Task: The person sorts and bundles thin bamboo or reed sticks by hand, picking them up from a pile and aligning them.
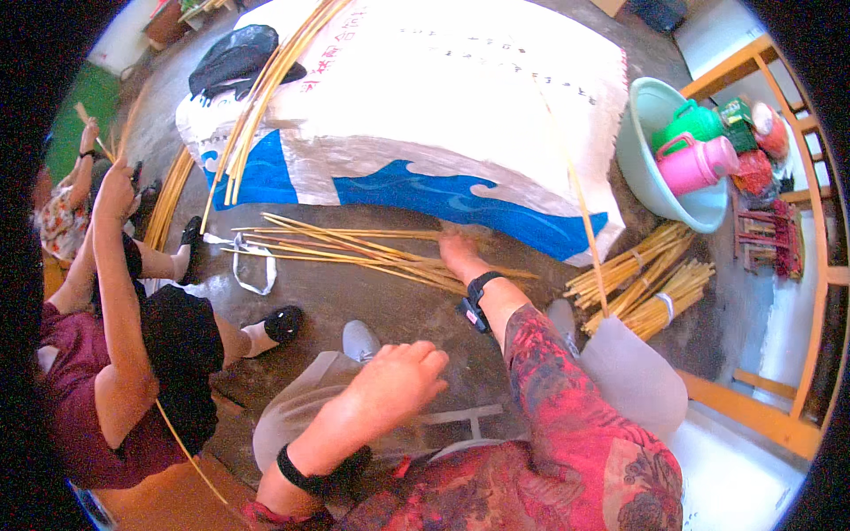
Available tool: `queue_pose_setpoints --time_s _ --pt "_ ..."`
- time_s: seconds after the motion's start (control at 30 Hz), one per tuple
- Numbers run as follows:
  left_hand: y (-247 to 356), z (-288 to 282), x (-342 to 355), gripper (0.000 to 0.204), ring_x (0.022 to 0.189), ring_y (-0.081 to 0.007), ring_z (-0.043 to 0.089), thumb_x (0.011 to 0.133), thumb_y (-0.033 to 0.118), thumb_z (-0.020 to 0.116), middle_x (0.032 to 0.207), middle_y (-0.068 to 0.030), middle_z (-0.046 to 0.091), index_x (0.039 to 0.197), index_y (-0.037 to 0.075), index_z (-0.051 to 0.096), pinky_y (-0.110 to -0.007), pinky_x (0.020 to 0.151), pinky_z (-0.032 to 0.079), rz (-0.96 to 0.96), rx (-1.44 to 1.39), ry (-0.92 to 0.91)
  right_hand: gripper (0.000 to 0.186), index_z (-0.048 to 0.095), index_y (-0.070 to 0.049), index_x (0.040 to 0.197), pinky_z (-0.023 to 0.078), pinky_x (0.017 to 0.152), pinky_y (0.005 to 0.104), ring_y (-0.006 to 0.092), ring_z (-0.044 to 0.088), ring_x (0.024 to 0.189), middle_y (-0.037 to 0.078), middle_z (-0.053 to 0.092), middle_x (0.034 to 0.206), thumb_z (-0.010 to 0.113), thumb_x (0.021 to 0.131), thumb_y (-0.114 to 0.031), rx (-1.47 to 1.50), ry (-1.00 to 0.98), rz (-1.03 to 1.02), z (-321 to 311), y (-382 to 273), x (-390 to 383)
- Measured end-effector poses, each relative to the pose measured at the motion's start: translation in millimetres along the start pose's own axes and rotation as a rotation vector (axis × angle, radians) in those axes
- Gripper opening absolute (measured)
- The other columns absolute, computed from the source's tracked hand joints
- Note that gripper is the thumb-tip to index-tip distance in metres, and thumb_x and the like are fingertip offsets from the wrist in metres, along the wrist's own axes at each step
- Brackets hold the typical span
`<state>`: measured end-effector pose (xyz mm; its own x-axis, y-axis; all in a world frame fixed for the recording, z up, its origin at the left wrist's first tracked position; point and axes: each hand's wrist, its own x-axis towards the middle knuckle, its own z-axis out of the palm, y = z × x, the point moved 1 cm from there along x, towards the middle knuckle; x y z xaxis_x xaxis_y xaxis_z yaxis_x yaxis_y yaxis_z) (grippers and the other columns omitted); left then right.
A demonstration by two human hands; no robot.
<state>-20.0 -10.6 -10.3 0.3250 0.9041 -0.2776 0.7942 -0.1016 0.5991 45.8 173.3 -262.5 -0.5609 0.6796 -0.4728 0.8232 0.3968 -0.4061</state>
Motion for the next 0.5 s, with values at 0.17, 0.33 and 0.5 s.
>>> queue_pose_setpoints --time_s 0.17,0.33,0.5 --pt "-4 0 -3 0.022 0.079 -0.0284 0.053 0.072 0.019 0.057 0.082 -0.0111 0.05 0.086 0.005 0.048 -0.039 0.068 0.042 -0.047 -0.003 0.021 0.027 0.052 -0.001 0.099 0.036 0.087 0.0433 0.0342 0.044 0.105 0.021 0.047 0.111 0.036 0.082 -0.015 0.128 0.349 -0.041 18 -13 33" --pt "-10 2 -1 0.022 0.079 -0.0266 0.053 0.072 0.019 0.056 0.082 -0.0105 0.05 0.087 0.005 0.048 -0.037 0.067 0.041 -0.044 0.077 0.004 0.037 0.05 0.0 0.104 0.032 0.091 0.0415 0.0347 0.044 0.105 0.021 0.048 0.113 0.034 0.084 -0.027 -0.07 0.238 -0.078 42 -1 54" --pt "-9 -4 -2 0.02 0.08 -0.0264 0.052 0.072 0.017 0.055 0.081 -0.0107 0.049 0.086 0.004 0.048 -0.036 0.069 0.04 -0.052 0.061 0.009 0.026 0.053 0.0 0.093 0.041 0.078 0.0431 0.0348 0.052 0.093 0.018 0.054 0.098 0.037 0.08 -0.015 -0.261 -0.139 -0.111 35 -17 52"
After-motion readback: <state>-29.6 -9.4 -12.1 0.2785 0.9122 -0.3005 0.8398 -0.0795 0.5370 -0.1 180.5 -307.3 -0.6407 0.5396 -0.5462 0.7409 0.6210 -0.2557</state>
